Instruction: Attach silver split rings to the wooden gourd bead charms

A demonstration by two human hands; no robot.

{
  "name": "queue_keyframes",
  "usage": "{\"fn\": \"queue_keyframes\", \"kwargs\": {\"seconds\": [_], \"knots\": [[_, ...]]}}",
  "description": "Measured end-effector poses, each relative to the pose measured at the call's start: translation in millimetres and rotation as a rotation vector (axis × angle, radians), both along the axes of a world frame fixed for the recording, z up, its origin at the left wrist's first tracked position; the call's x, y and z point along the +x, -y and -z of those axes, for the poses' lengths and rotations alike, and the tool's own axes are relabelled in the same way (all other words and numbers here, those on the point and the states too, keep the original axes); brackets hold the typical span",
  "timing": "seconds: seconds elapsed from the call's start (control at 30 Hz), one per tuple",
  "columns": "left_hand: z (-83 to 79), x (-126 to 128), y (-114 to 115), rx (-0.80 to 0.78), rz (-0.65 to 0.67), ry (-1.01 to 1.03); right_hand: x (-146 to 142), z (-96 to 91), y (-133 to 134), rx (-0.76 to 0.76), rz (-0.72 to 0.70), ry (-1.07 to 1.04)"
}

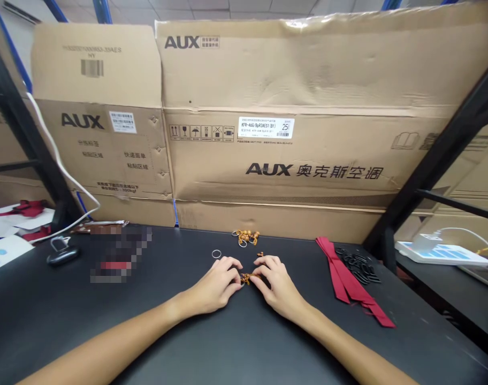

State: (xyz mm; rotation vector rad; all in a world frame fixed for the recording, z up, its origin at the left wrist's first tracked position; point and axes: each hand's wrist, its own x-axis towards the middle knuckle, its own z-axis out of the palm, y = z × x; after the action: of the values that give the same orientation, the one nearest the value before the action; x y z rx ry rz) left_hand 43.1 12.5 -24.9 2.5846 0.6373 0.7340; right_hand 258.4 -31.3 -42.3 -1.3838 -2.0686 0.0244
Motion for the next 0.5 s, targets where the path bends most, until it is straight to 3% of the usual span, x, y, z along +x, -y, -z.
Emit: {"fn": "queue_keyframes", "kwargs": {"seconds": [0.3,0.5], "knots": [[-6.9,-0.4,-1.4,-0.101,0.021,0.021,-2.5,-2.7,2.3,0.003,0.099,0.105],[-10.2,-1.4,-1.3,-0.141,0.039,0.004,-1.8,-4.0,4.2,0.020,0.066,0.105]]}}
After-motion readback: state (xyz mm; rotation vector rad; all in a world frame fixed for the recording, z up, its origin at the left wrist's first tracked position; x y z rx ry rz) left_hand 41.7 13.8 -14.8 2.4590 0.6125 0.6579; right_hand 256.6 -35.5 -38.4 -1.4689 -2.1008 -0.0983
